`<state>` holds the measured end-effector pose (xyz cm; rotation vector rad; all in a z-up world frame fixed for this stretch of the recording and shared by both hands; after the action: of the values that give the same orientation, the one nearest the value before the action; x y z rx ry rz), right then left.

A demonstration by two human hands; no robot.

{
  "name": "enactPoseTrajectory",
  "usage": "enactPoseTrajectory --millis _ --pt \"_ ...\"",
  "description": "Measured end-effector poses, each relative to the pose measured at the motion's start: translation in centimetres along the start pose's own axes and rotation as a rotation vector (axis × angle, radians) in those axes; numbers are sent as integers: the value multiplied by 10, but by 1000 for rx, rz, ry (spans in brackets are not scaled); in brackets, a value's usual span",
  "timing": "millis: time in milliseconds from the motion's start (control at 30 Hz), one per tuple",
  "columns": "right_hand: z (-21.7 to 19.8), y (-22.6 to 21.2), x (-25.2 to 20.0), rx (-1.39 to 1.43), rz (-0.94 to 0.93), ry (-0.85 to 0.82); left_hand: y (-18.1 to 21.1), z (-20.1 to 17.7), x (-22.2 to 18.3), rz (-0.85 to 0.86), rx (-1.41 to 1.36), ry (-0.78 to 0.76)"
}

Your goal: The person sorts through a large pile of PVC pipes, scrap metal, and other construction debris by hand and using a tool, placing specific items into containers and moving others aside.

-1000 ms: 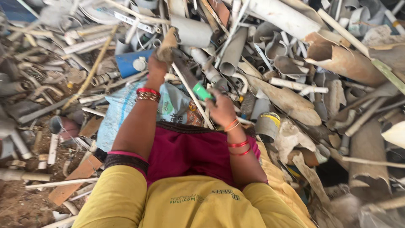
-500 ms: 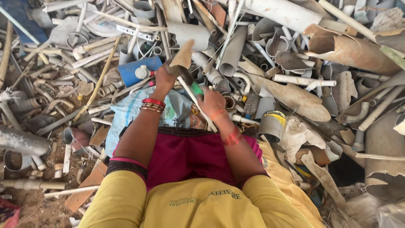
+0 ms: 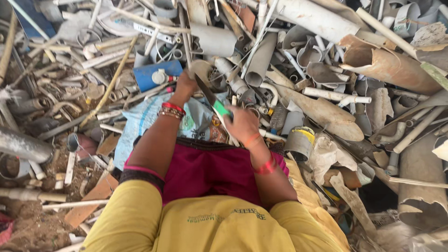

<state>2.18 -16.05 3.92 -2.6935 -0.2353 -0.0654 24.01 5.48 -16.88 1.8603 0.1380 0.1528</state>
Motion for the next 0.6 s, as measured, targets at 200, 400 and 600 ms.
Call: enactPoseTrajectory --millis 200,400,600 --pt "-13 -15 -4 -62 43 23 4 -15 -1 -195 -36 -25" --pt "-9 -4 -1 -144 144 29 27 -20 -17 -322 -388 -17" --pt "21 90 46 96 256 158 43 12 -28 -224 -613 -214"
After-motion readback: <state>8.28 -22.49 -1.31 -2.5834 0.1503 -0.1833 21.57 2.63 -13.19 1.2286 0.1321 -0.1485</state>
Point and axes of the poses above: each hand's wrist, its own x-axis towards the middle knuckle, its own z-axis out of the palm, y = z × x, the point moved 9 cm from there along x, towards the middle knuckle, and after that the axes turned 2 degrees about -x, right-handed, at the moved point
